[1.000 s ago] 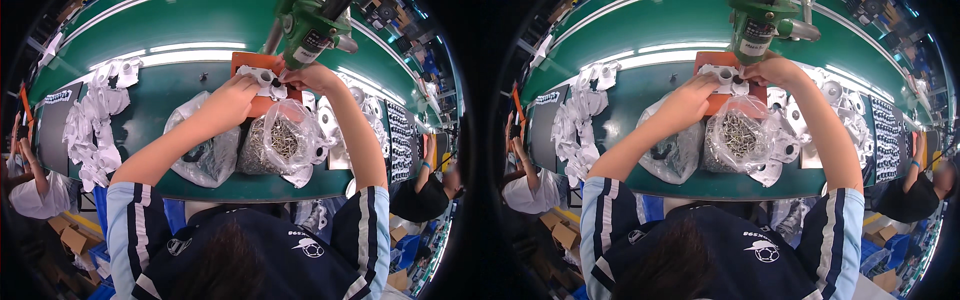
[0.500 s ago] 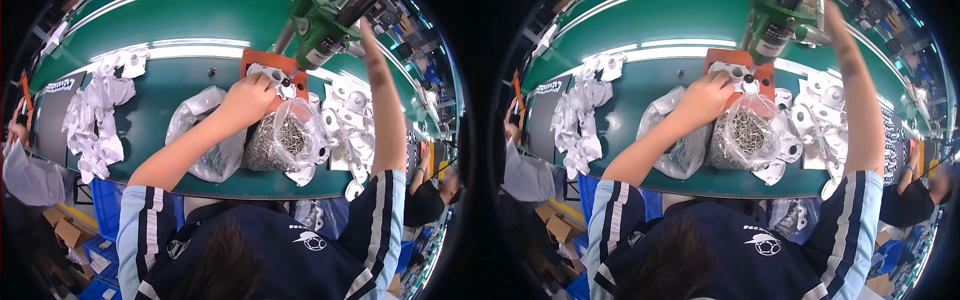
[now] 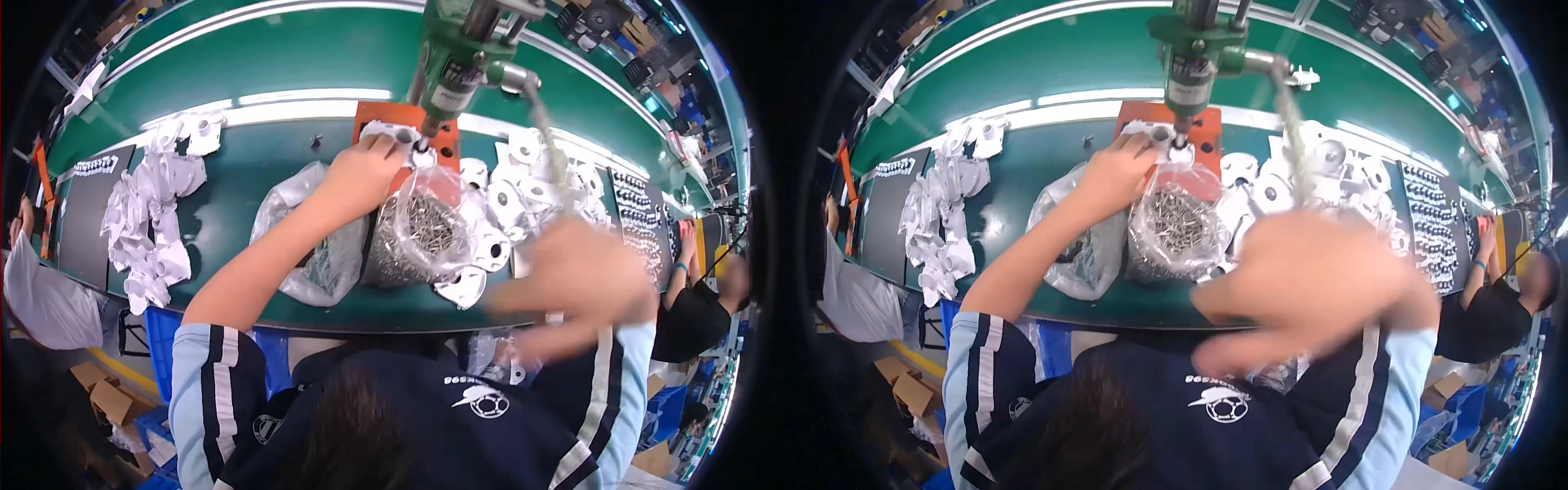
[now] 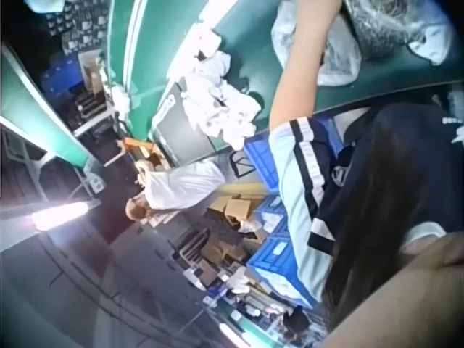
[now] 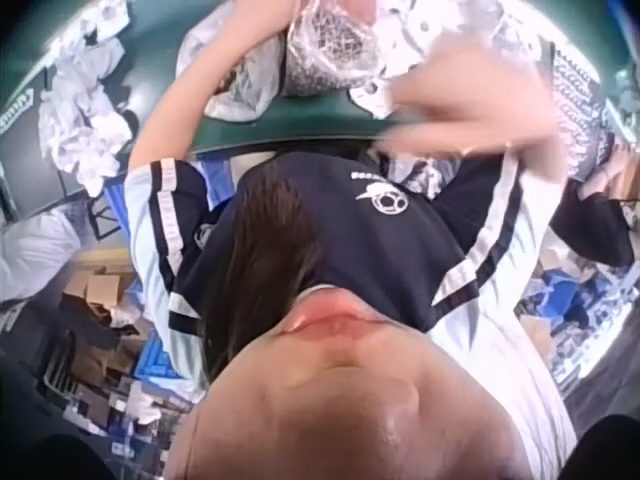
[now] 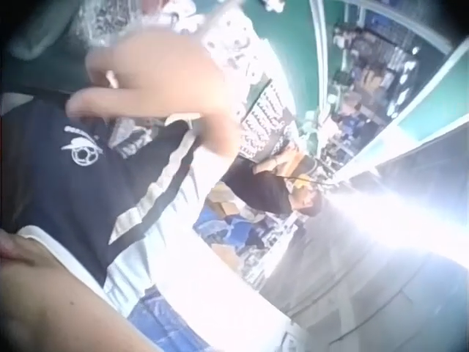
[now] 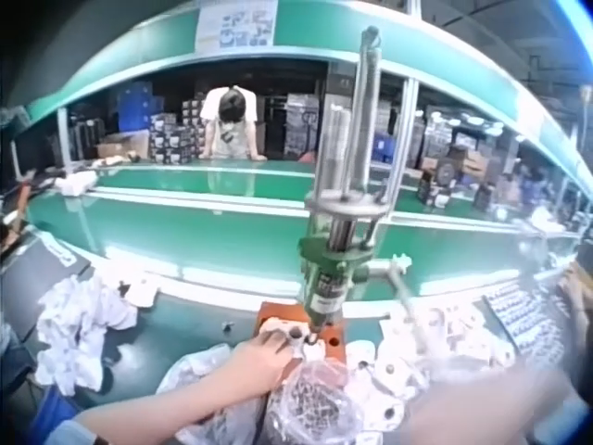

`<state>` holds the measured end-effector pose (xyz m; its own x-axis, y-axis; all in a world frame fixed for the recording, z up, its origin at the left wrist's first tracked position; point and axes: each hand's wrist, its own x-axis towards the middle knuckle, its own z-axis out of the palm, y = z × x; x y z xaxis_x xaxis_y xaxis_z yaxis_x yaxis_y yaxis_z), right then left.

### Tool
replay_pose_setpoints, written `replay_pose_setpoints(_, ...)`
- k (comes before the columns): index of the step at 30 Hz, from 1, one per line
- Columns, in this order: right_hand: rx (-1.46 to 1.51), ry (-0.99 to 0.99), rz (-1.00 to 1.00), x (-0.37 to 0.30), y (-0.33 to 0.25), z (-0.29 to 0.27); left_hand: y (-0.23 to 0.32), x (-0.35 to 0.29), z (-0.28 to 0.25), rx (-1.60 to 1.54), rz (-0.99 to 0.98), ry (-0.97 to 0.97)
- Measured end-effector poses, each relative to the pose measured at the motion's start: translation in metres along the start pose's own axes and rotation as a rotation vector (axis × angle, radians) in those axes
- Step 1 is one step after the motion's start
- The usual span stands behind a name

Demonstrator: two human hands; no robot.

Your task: Assembling small screws into white plastic housings using a manual press.

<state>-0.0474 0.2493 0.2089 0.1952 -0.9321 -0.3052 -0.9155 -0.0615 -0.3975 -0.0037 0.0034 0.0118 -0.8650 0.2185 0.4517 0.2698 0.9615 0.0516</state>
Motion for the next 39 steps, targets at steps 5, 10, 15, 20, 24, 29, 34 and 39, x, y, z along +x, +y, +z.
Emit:
replay_pose_setpoints(5,0.23,0.432,0.036,0.033,-0.025,0.067,-0.001,-0.015,0.021,-0.147,0.064,0.047)
replay_pose_setpoints(10,0.783,0.974,-0.466,-0.012,0.018,-0.002,-0.019,0.0,0.037,-0.327,-0.161,-0.045)
replay_pose_setpoints(15,1.309,1.659,0.247,0.029,0.095,-0.017,-0.024,0.021,0.037,-0.447,-0.232,-0.192)
replay_pose_setpoints(20,0.706,1.55,0.326,-0.002,0.071,0.061,-0.048,0.012,0.038,-0.973,-0.286,-0.086)
replay_pose_setpoints(24,0.454,0.967,0.612,-0.014,0.012,0.176,-0.061,0.022,0.002,-0.954,-0.379,-0.083)
replay_pose_setpoints(29,0.166,0.783,0.801,0.035,-0.039,0.243,-0.12,0.039,0.028,-1.277,-0.53,0.161)
replay_pose_setpoints(34,0.086,0.879,0.869,0.063,-0.037,0.267,-0.128,0.022,0.011,-0.403,-0.494,0.272)
replay_pose_setpoints(39,0.126,0.861,0.819,0.06,-0.038,0.271,-0.169,-0.06,-0.056,0.147,-0.62,-0.159)
